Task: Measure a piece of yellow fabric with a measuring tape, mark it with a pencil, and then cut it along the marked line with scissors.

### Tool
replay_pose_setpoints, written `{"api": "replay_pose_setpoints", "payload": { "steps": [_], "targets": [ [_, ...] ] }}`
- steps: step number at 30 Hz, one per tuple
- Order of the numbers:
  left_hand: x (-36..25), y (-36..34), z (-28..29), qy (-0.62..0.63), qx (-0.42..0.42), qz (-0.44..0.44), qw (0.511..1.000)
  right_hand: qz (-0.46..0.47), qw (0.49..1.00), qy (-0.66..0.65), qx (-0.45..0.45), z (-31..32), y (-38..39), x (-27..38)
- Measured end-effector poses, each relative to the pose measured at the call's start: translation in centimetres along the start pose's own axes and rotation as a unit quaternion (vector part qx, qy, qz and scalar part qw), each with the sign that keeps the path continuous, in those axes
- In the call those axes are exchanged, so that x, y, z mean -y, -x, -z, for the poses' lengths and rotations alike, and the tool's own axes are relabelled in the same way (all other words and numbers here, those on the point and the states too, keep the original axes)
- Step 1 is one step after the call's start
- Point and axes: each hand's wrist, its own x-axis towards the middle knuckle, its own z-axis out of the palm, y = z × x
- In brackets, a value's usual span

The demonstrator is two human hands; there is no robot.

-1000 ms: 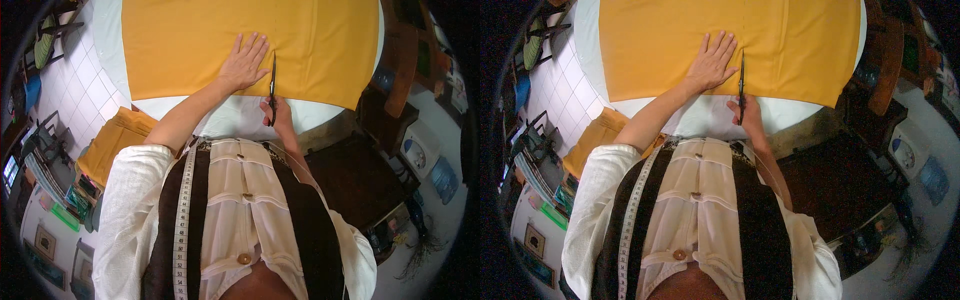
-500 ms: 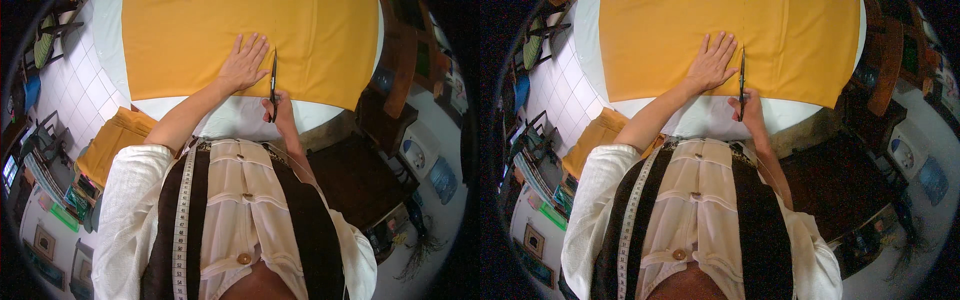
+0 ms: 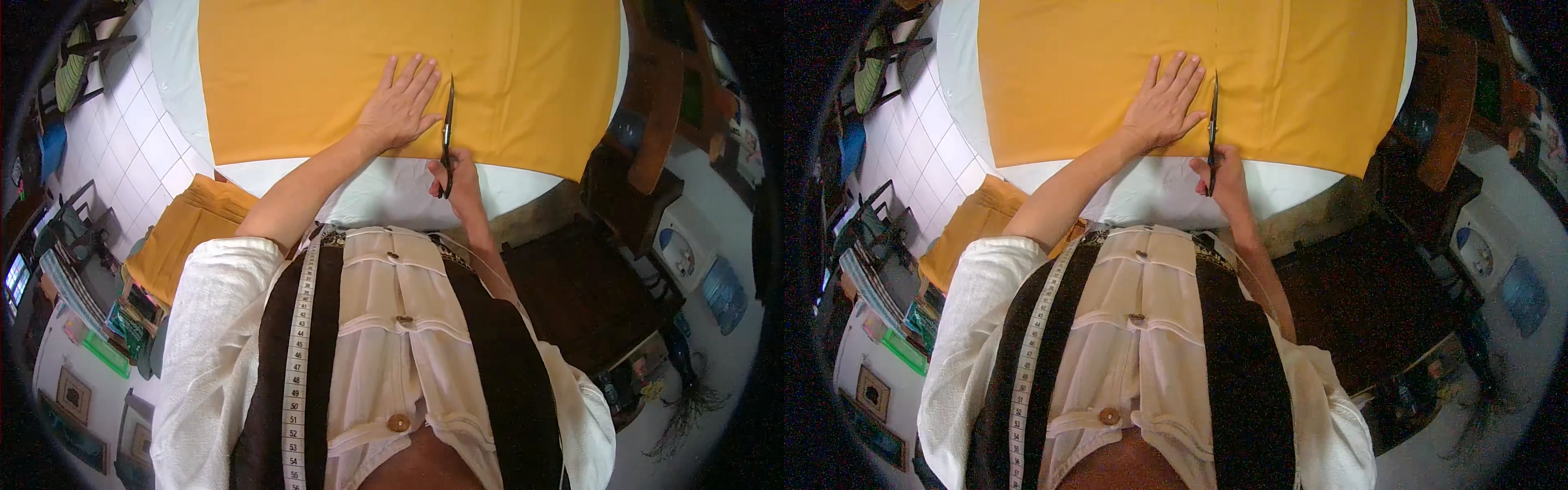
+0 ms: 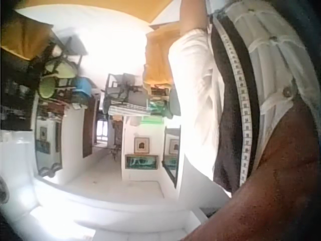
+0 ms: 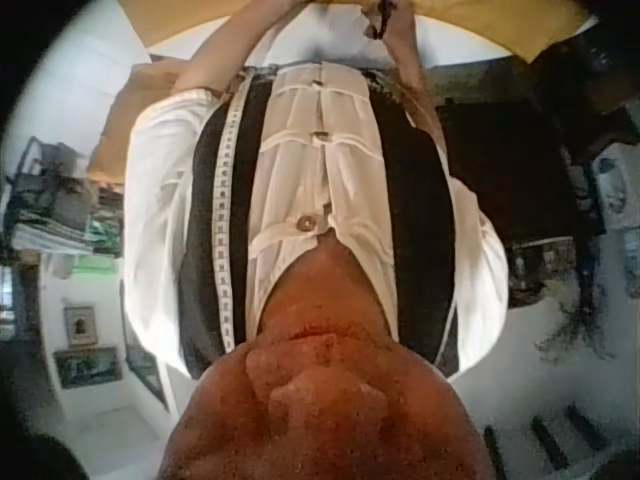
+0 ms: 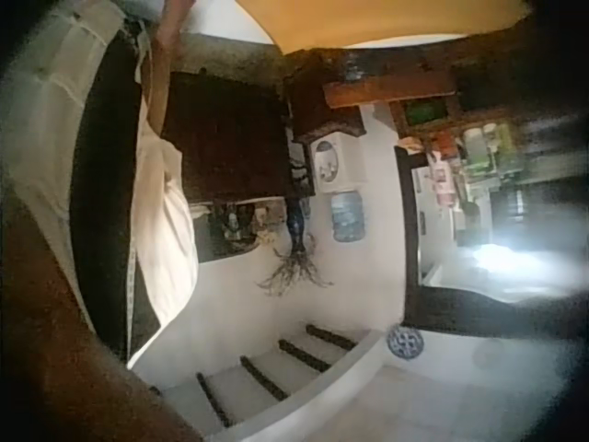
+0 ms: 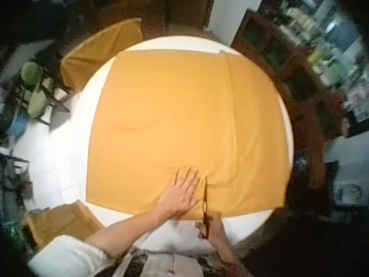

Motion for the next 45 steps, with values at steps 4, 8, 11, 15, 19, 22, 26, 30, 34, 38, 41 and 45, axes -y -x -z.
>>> {"api": "replay_pose_setpoints", "payload": {
  "steps": [4,8,11,15,19,22,26,30,34,38,41,45],
  "targets": [
    [0.0,0.0,0.0,0.000,-0.002,-0.001,1.000,-0.009,1.000,0.005,-0.002,0.0,-0.2,0.1],
    [-0.1,0.2,-0.1,0.003,-0.002,-0.001,1.000,0.007,1.000,-0.008,0.007,0.2,0.5,-0.5],
    [-0.1,0.1,0.0,0.003,-0.005,-0.003,1.000,0.002,1.000,-0.003,0.013,0.4,-0.3,0.1],
    [-0.2,0.1,-0.1,0.004,-0.013,-0.004,1.000,-0.003,1.000,0.011,0.019,0.5,-0.7,0.4],
    [-0.2,0.1,-0.1,0.008,-0.025,-0.003,1.000,-0.003,0.999,0.042,0.015,0.6,-0.8,0.2],
    [-0.2,0.1,0.2,-0.002,-0.018,-0.006,1.000,-0.013,0.999,0.030,0.002,0.2,-0.2,0.3],
    [-0.3,0.1,0.4,-0.006,-0.014,-0.007,1.000,-0.002,1.000,0.018,0.012,0.4,-0.7,0.9],
    [-0.4,0.1,0.4,-0.007,-0.010,-0.006,1.000,0.008,1.000,0.012,0.021,0.4,-0.9,0.9],
    [-0.5,0.1,0.3,-0.005,-0.002,-0.003,1.000,-0.007,1.000,0.020,0.004,0.3,-0.6,0.6],
    [-0.6,0.0,0.3,-0.005,-0.008,-0.001,1.000,0.018,1.000,0.000,0.025,0.6,-0.9,0.9],
    [-0.5,0.1,0.3,-0.007,-0.007,-0.002,1.000,0.011,1.000,0.009,0.016,0.4,-0.9,0.9],
    [-0.5,0.1,0.3,-0.008,-0.005,-0.001,1.000,0.003,1.000,0.017,0.005,0.1,-0.7,1.1]
  ]
}}
